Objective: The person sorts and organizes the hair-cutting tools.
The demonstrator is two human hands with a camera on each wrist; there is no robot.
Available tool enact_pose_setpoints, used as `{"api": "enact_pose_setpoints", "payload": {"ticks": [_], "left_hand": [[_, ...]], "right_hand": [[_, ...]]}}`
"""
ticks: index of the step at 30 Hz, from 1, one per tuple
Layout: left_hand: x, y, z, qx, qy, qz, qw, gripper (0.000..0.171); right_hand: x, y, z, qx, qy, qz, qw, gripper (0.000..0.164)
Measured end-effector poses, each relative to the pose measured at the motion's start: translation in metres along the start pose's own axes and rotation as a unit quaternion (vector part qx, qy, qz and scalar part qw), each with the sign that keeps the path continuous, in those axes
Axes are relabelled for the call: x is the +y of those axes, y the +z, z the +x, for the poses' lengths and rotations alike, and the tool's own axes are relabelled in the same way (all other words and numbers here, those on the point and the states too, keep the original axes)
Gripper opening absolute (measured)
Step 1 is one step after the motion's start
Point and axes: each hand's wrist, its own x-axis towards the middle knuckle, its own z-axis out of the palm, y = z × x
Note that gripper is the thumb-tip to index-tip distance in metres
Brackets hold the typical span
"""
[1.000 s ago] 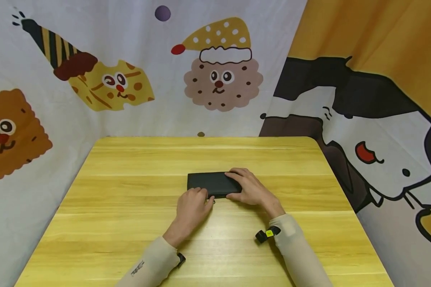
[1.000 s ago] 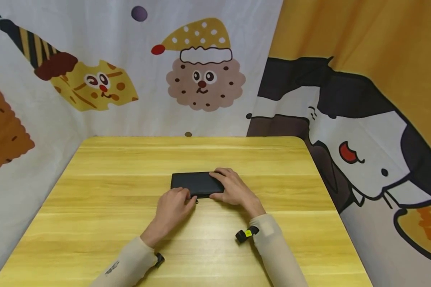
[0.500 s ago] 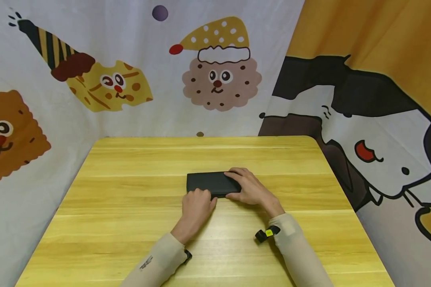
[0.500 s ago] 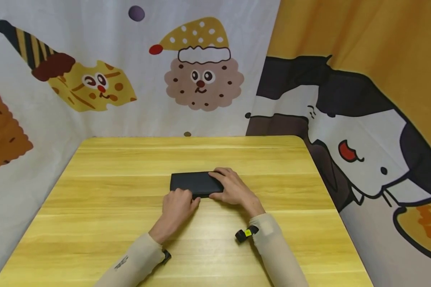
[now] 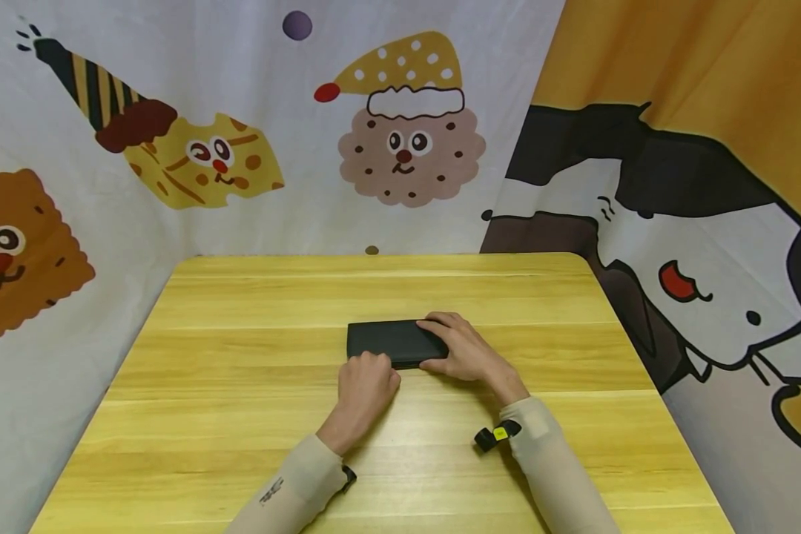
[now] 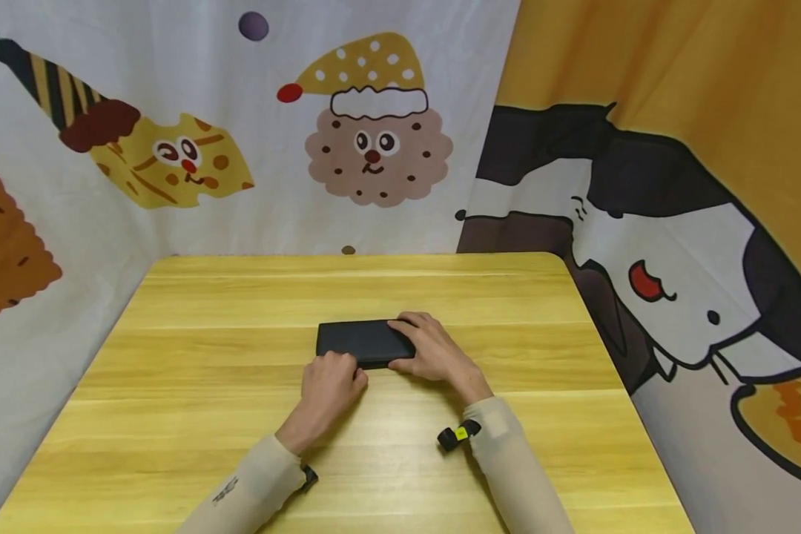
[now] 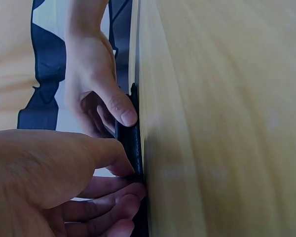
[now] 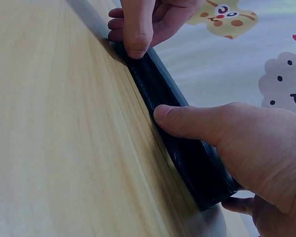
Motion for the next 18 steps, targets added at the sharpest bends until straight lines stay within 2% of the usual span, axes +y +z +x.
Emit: {"api": "enact_pose_setpoints", "payload": {"ticks": [10, 18], "left_hand": [[-0.0078, -0.0009, -0.0039, 0.026, 0.018, -0.006, 0.9995, 0.051], [-0.0101, -0.0035, -0.0043, 0.021, 0.025, -0.006, 0.9995, 0.052]], "right_hand": [[0.0011, 0.0005, 0.0008, -0.004, 0.002, 0.001, 1.000, 0.084], [0.0011, 0.0005, 0.0005, -0.004, -0.001, -0.008, 1.000, 0.084]]}}
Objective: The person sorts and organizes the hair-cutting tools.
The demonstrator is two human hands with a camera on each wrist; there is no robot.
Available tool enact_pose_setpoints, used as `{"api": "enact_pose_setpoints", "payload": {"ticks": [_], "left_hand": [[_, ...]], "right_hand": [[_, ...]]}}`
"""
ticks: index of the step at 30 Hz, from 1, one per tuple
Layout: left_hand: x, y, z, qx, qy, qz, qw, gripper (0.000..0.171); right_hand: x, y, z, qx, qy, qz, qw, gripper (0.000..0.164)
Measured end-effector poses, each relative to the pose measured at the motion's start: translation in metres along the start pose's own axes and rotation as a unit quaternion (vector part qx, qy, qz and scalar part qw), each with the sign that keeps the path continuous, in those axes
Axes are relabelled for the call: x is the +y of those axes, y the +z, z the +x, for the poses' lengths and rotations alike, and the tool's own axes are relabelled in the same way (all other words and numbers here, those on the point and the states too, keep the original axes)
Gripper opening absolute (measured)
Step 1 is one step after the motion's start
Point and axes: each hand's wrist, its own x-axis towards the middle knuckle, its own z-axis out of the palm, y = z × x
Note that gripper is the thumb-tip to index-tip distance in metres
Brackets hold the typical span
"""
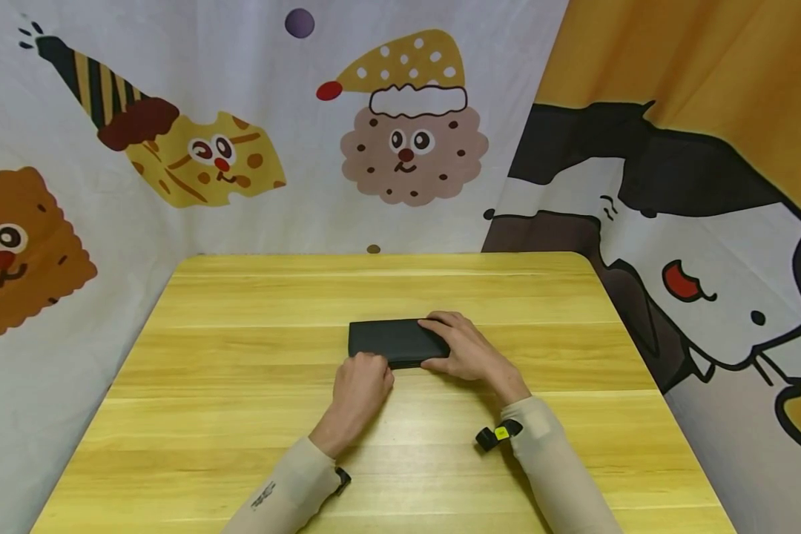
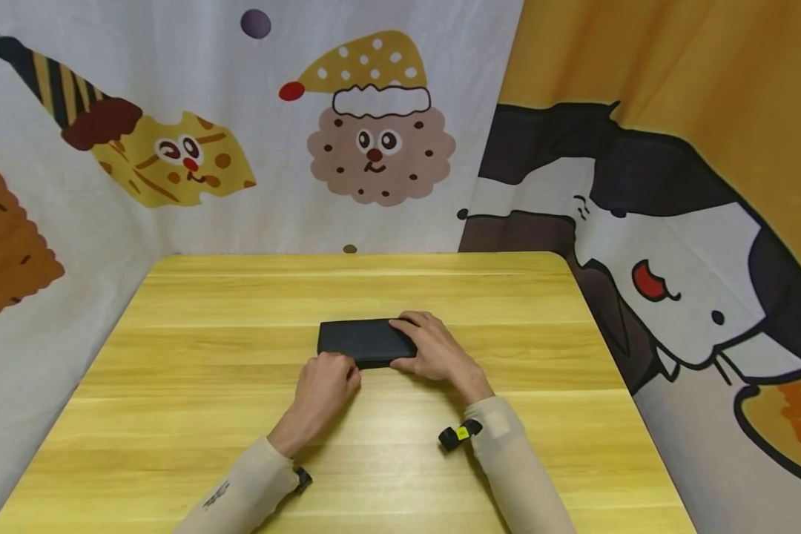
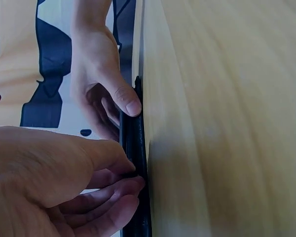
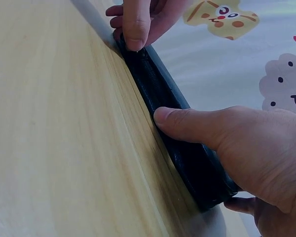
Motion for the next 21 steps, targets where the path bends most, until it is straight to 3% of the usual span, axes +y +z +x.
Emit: {"api": "enact_pose_setpoints", "payload": {"ticks": [5, 12, 21], "left_hand": [[-0.004, 0.000, -0.001, 0.006, 0.000, -0.007, 1.0000, 0.051], [-0.022, -0.001, -0.010, 0.049, -0.002, -0.029, 0.9983, 0.052], [-0.038, -0.012, -0.015, 0.024, -0.030, -0.032, 0.9988, 0.047]], "right_hand": [[0.000, 0.000, 0.000, 0.003, -0.003, -0.007, 1.000, 0.084], [0.000, 0.001, -0.001, 0.006, -0.005, -0.013, 1.000, 0.085], [-0.001, 0.001, 0.001, -0.003, -0.003, -0.011, 1.000, 0.085]]}}
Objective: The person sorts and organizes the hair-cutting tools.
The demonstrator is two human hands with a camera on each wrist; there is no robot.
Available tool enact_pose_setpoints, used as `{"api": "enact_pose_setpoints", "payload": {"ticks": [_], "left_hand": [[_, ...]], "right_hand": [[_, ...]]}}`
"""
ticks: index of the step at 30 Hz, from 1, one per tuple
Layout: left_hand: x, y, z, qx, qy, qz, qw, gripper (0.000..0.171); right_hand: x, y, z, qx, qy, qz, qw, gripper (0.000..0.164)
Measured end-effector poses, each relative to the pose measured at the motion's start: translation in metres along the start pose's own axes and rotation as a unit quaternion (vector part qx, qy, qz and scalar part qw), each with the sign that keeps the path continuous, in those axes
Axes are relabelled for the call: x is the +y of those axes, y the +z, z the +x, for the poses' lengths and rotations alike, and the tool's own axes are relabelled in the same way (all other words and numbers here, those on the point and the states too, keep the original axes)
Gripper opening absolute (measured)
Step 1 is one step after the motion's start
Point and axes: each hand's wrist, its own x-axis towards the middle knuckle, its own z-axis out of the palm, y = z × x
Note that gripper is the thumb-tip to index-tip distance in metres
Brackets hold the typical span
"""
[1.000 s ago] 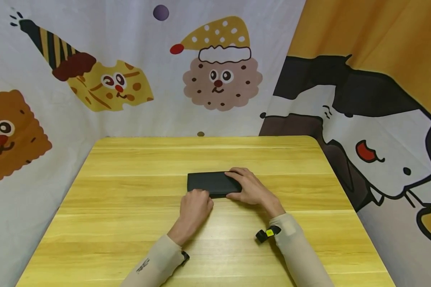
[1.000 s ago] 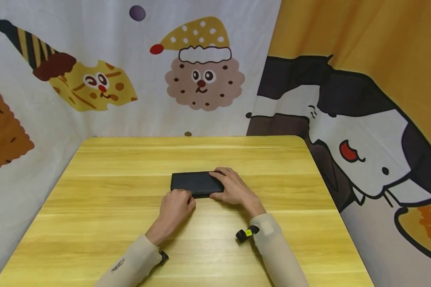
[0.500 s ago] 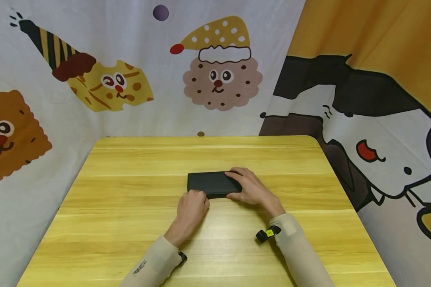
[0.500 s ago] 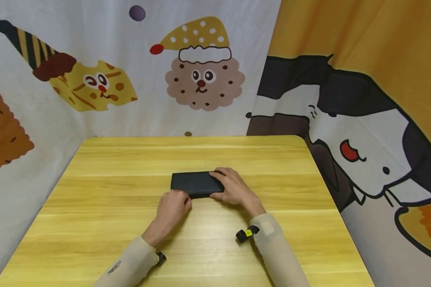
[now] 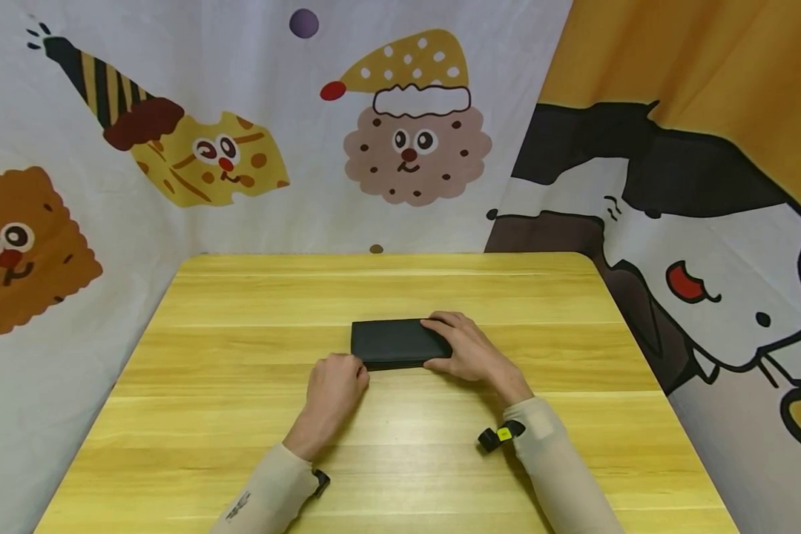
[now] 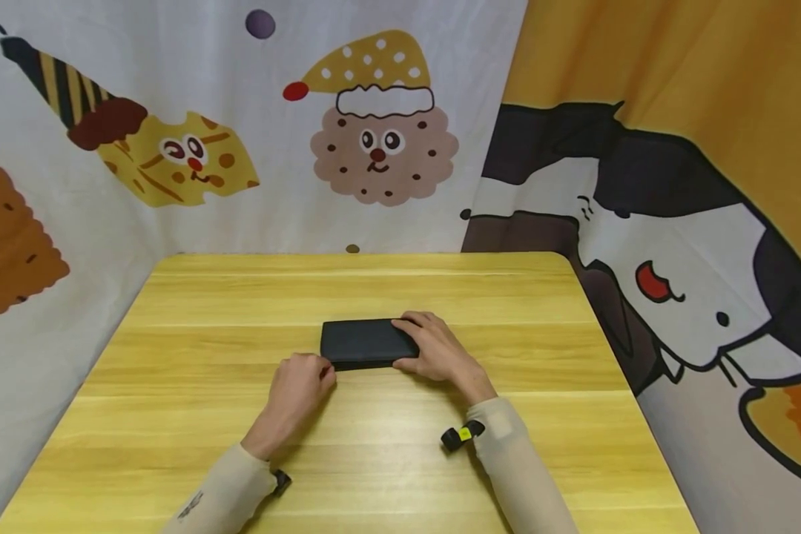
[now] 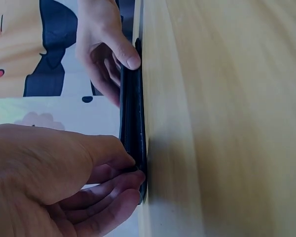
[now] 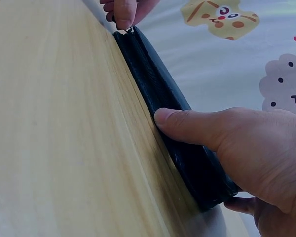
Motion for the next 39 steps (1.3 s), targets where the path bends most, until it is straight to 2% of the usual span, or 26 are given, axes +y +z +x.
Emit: {"api": "enact_pose_setpoints", "payload": {"ticks": [2, 3, 6, 13, 19, 26, 33, 39], "left_hand": [[-0.002, -0.001, -0.001, 0.009, 0.006, -0.011, 0.9999, 0.045], [-0.007, 0.005, -0.002, 0.021, 0.012, -0.018, 0.9995, 0.044], [-0.010, 0.004, -0.001, 0.028, 0.013, -0.030, 0.9991, 0.041], [-0.014, -0.004, 0.004, -0.025, -0.021, -0.032, 0.9990, 0.042], [-0.024, -0.008, 0.008, -0.042, -0.034, -0.036, 0.9979, 0.044], [-0.035, -0.008, 0.016, -0.042, -0.017, -0.041, 0.9981, 0.034], [-0.041, -0.006, 0.023, -0.040, 0.007, -0.039, 0.9984, 0.042], [-0.046, -0.003, 0.026, -0.035, 0.030, -0.042, 0.9981, 0.041]], "right_hand": [[0.000, 0.000, 0.000, -0.001, 0.000, 0.001, 1.000, 0.085], [0.001, 0.000, 0.000, -0.002, 0.000, 0.001, 1.000, 0.085], [0.001, 0.000, 0.000, -0.001, -0.001, 0.004, 1.000, 0.085], [-0.001, -0.001, -0.001, 0.001, 0.002, 0.007, 1.000, 0.085], [-0.004, -0.001, 0.000, -0.002, 0.001, 0.002, 1.000, 0.085], [-0.005, -0.002, 0.000, -0.002, -0.002, 0.005, 1.000, 0.085], [-0.004, -0.001, 0.000, -0.005, 0.000, 0.013, 1.000, 0.085], [-0.002, -0.001, -0.001, -0.003, 0.001, 0.013, 1.000, 0.084]]}}
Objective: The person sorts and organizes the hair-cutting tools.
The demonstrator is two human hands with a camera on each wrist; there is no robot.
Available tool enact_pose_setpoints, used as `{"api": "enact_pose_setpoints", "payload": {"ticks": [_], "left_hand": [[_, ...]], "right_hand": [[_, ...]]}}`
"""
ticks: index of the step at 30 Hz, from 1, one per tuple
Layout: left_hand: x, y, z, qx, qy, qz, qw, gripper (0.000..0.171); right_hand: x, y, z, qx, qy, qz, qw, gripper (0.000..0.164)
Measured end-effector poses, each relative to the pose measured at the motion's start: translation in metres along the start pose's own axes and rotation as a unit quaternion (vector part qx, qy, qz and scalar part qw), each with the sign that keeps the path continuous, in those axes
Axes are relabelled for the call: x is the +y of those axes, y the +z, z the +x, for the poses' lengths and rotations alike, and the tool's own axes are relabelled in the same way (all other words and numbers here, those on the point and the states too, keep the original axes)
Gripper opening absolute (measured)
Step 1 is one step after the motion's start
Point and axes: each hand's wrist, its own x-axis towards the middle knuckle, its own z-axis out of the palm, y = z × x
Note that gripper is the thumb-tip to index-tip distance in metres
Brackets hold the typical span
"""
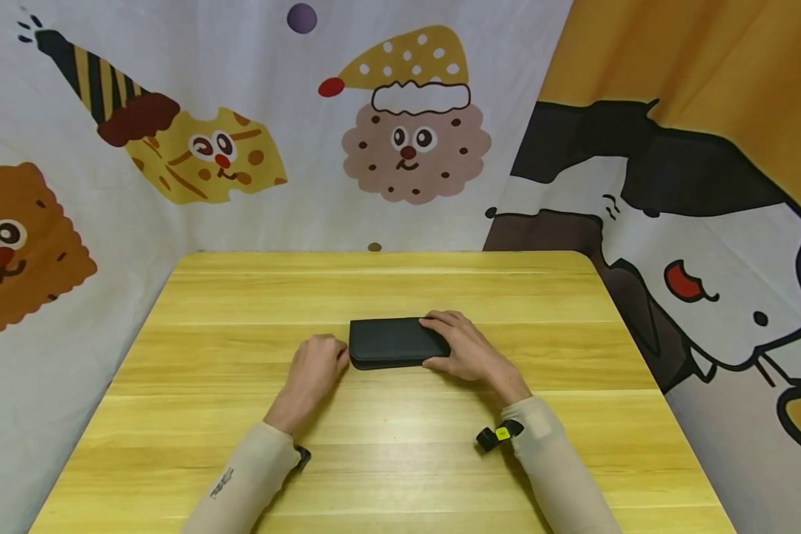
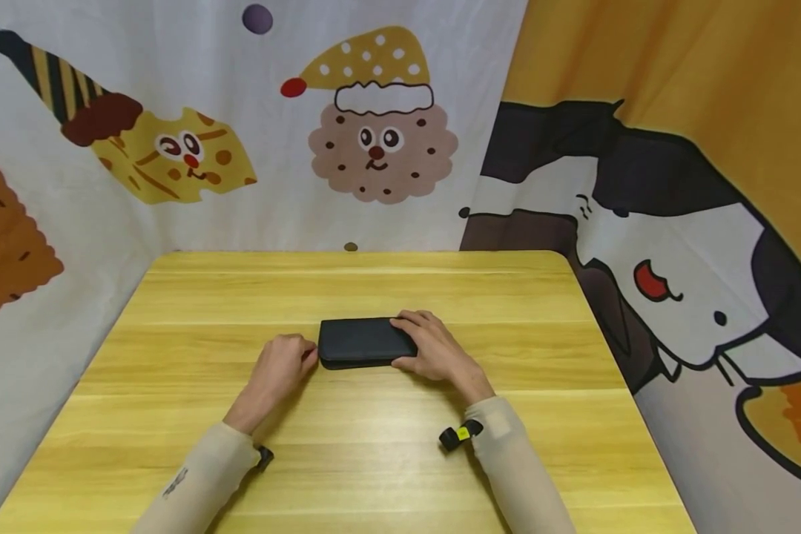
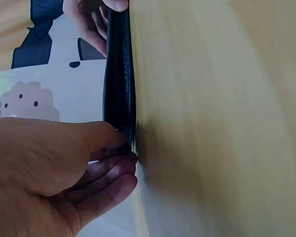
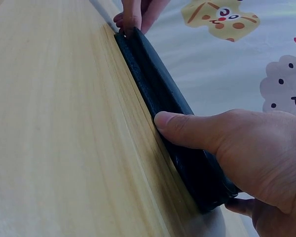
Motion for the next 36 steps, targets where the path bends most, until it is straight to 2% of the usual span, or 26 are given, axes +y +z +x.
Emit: {"api": "enact_pose_setpoints", "payload": {"ticks": [6, 17, 26, 29, 36], "left_hand": [[-0.005, 0.000, 0.006, -0.009, 0.013, 0.006, 0.9999, 0.038], [-0.010, -0.001, 0.014, -0.003, 0.029, 0.023, 0.9993, 0.029], [-0.013, 0.005, 0.019, -0.021, 0.010, 0.027, 0.9993, 0.028], [-0.014, 0.005, 0.020, -0.012, 0.009, 0.023, 0.9996, 0.030], [-0.024, 0.011, 0.023, 0.038, 0.038, 0.025, 0.9983, 0.032]], "right_hand": [[0.000, -0.001, 0.000, -0.004, 0.003, 0.001, 1.000, 0.084], [-0.002, -0.002, 0.001, -0.005, 0.002, 0.002, 1.000, 0.084], [-0.001, 0.000, -0.001, -0.006, 0.008, 0.002, 1.000, 0.084], [-0.001, 0.000, 0.000, -0.002, 0.007, 0.001, 1.000, 0.083], [-0.002, -0.001, 0.001, 0.003, 0.001, -0.004, 1.000, 0.083]]}}
